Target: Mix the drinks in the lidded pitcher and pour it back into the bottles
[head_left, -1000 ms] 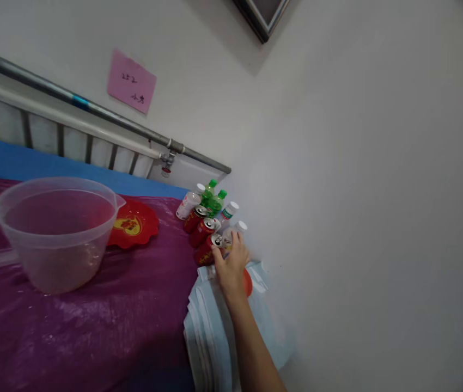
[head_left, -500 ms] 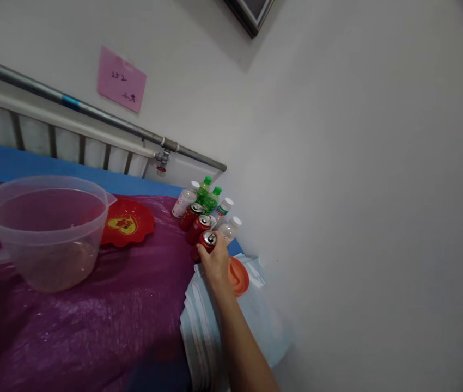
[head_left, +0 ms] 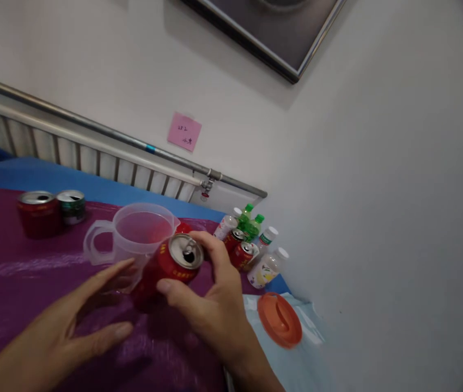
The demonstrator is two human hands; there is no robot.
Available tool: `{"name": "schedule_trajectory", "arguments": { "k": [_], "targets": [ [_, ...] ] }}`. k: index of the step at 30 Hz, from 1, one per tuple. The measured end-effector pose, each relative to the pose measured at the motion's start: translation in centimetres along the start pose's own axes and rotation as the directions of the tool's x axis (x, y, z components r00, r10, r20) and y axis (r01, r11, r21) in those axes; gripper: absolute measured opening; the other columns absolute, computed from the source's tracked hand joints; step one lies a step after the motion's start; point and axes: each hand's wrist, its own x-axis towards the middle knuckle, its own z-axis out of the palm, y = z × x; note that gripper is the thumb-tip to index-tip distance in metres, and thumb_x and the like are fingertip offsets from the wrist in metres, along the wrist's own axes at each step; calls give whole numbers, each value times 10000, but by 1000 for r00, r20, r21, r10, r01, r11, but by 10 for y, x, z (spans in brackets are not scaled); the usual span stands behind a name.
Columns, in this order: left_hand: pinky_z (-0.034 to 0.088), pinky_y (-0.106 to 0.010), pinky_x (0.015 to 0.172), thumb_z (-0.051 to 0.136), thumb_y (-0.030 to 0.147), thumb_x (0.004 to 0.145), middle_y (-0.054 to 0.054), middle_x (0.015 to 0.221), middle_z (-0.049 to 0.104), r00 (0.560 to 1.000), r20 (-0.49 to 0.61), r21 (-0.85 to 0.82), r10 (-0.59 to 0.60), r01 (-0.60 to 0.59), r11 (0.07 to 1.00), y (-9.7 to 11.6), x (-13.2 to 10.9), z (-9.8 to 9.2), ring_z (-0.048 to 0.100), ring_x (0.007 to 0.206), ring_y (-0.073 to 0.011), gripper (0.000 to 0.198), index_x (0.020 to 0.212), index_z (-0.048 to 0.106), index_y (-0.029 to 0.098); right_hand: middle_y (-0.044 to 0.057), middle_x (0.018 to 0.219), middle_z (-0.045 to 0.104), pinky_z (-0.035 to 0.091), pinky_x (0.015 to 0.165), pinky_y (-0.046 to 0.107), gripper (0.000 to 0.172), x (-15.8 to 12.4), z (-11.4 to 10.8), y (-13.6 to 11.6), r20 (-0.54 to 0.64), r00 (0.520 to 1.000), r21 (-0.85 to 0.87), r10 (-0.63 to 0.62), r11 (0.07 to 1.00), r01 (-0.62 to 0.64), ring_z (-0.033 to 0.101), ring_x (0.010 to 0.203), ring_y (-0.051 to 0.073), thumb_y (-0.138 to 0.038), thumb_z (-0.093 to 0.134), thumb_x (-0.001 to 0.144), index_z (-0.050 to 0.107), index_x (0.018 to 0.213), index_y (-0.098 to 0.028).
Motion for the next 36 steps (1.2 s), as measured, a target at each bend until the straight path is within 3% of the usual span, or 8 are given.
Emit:
{"name": "schedule_trajectory", "arguments": {
  "k": [5, 12, 18, 23, 27, 29, 33, 36],
  "targets": [
    [607, -281, 934, 947, 496, 394, 56, 1333, 642, 992, -66, -305, -105, 80, 949, 27, 1, 1, 552, 1318, -282, 753, 1096, 680, 438, -7, 1110, 700, 543, 933, 373, 617, 32, 40, -21, 89, 996, 247, -22, 969, -1, 675, 998, 205, -283, 855, 645, 616, 1214, -298],
    [645, -355, 833, 932, 454, 481, -81, 1262, 686, 985, -164, -495, -59, -31, 868, 52, 19, -14, 687, 1085, -342, 724, 1146, 695, 292, 22, 1188, 687, 530, 957, 402, 713, 59, 61, -20, 121, 992, 388, -35, 922, -15, 659, 1082, 233, -396, 851, 670, 569, 1317, -292],
    [576, -126, 622, 1019, 465, 169, 4, 946, 762, 883, -441, -214, 160, -276, 937, 85, 45, -33, 720, 816, -167, 842, 945, 743, 291, 89, 1295, 638, 496, 1006, 453, 618, 59, 45, 25, -38, 998, 352, 51, 935, -34, 589, 1220, 280, -451, 767, 751, 590, 1312, -261],
    [578, -112, 688, 957, 363, 498, 32, 961, 742, 773, -395, 124, 496, -490, 863, 91, 68, -46, 694, 798, -99, 689, 1137, 704, 308, 97, 1161, 667, 558, 862, 361, 510, 43, 42, 71, -114, 976, 394, 186, 910, -127, 652, 1029, 221, -410, 716, 775, 621, 1236, -211],
    [536, -64, 651, 904, 362, 583, 24, 1061, 734, 783, -386, 227, 487, -431, 873, 100, 72, -34, 676, 838, -97, 679, 1217, 663, 343, 103, 1146, 674, 562, 855, 355, 461, 28, 47, 100, -173, 959, 382, 225, 913, -146, 662, 982, 203, -395, 674, 803, 614, 1213, -190],
    [571, -122, 706, 893, 419, 565, 27, 1096, 734, 792, -410, 262, 452, -372, 890, 109, 72, -21, 688, 896, -136, 707, 1227, 650, 385, 106, 1132, 682, 562, 862, 359, 446, 22, 49, 113, -187, 955, 368, 229, 918, -148, 671, 967, 199, -381, 656, 815, 610, 1214, -184],
    [507, -618, 1067, 897, 443, 504, -18, 1180, 714, 758, -444, 284, 478, -387, 877, 119, 74, 4, 668, 1097, -330, 780, 1239, 642, 392, 118, 1143, 688, 568, 850, 363, 438, 14, 54, 132, -197, 956, 302, 215, 942, -150, 678, 1007, 220, -342, 648, 817, 610, 1222, -182],
    [445, -695, 1099, 897, 415, 517, -27, 1176, 710, 734, -446, 290, 513, -423, 858, 118, 75, 12, 653, 1124, -363, 766, 1240, 642, 392, 120, 1175, 688, 563, 850, 357, 416, 10, 58, 141, -202, 963, 228, 179, 965, -131, 673, 1046, 230, -309, 640, 826, 617, 1223, -189]
  ]
}}
